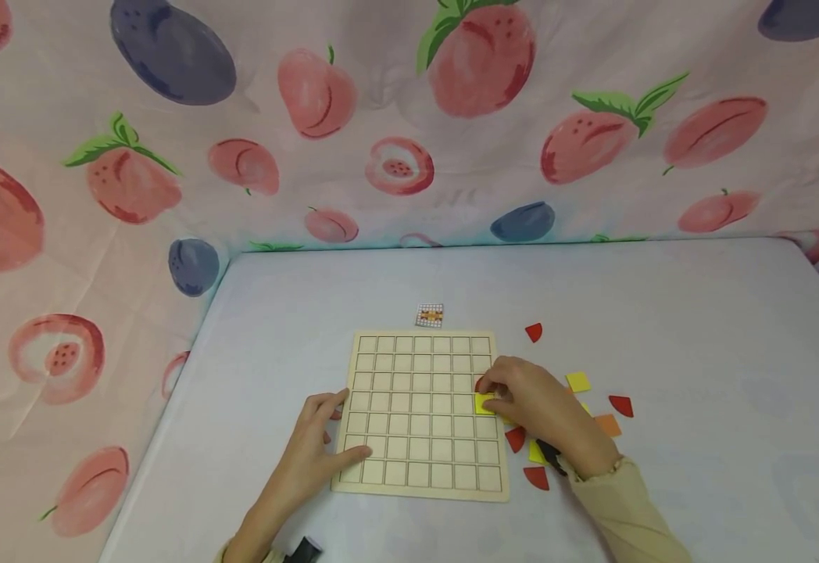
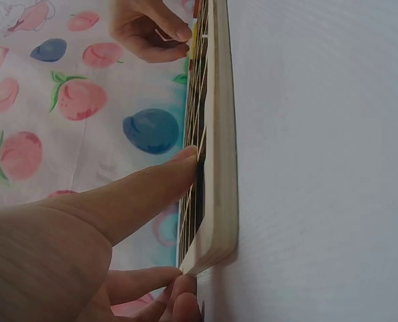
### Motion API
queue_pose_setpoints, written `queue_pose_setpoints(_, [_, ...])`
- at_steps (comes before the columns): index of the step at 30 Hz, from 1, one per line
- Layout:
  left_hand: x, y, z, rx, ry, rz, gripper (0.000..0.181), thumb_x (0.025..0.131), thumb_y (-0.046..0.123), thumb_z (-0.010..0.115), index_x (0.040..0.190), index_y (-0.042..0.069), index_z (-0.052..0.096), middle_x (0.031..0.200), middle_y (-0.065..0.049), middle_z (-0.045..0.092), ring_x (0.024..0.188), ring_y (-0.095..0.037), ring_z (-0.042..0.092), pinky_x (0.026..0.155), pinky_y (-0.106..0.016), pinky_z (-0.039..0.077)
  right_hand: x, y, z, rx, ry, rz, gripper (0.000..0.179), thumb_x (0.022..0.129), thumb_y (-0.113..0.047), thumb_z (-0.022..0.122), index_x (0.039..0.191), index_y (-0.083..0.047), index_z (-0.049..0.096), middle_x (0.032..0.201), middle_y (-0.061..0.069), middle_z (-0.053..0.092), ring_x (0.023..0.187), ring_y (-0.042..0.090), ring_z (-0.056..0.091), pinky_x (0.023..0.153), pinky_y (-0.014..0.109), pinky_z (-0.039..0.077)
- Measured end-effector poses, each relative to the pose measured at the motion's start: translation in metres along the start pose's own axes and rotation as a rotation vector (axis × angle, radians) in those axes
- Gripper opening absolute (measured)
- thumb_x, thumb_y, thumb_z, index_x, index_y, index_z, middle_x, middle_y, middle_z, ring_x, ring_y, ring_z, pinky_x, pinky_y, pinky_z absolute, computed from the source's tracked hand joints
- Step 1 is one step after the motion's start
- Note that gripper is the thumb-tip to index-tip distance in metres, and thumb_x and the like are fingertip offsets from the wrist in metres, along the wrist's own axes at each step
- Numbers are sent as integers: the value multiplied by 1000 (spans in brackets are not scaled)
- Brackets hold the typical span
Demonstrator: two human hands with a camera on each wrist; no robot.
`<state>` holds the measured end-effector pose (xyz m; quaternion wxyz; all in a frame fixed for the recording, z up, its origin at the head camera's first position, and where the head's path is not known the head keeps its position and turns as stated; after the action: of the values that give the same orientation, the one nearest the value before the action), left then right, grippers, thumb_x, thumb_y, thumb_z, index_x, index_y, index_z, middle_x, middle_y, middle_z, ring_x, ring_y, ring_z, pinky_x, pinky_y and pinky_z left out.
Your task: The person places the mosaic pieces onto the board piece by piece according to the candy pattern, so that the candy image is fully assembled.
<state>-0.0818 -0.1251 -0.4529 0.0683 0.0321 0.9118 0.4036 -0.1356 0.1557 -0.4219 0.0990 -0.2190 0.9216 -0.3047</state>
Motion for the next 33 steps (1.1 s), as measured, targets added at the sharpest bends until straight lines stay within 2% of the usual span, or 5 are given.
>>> queue_pose_setpoints(6, [0, 1, 0, 8, 0, 3, 86, 74, 25, 89, 145, 2, 46, 134, -10, 45, 116, -24, 49, 80, -27, 45, -3, 6, -13, -58, 56, 54, 17, 82, -14, 81, 97, -15, 72, 92, -7, 61, 84, 12, 54, 74, 28, 50])
queue_pose_setpoints(15, [0, 0, 0, 5, 0, -4, 86, 74, 25, 89, 145, 3, 46, 134, -10, 45, 117, -24, 49, 80, -27, 44, -6, 21, -28, -120, 78, 140, 26, 81, -17, 82, 103, -10, 72, 102, 6, 63, 91, 23, 55, 80, 40, 53])
queue_pose_setpoints(22, [0, 0, 1, 4, -1, 0, 86, 74, 25, 89, 146, 3, 46, 134, -10, 44, 117, -24, 50, 80, -27, 44, -9, 33, -26, -122, 49, 188, 30, 81, -16, 83, 107, -4, 74, 103, 10, 64, 90, 24, 56, 79, 41, 56])
queue_pose_setpoints(27, [0, 0, 1, -6, -6, -3, 87, 74, 26, 89, 146, 4, 45, 135, -9, 44, 117, -23, 49, 80, -27, 44, -9, 38, -23, -148, 40, 188, 29, 80, -14, 82, 104, 0, 74, 98, 9, 64, 86, 23, 54, 78, 41, 54])
queue_pose_setpoints(33, [0, 0, 0, -5, -3, -1, 87, 74, 26, 89, 146, 3, 45, 134, -9, 44, 117, -23, 49, 80, -26, 44, -10, 42, -23, -153, 56, 217, 27, 78, -13, 85, 100, -4, 72, 91, 5, 65, 81, 20, 54, 76, 40, 54])
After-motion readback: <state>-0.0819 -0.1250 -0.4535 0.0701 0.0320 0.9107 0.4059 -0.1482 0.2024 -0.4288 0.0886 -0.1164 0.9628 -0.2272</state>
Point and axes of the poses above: each hand's wrist, its own x-axis towards the middle knuckle, its own z-axis out of the palm, y = z × x, the point moved 8 cm from there along x, towards the middle knuckle
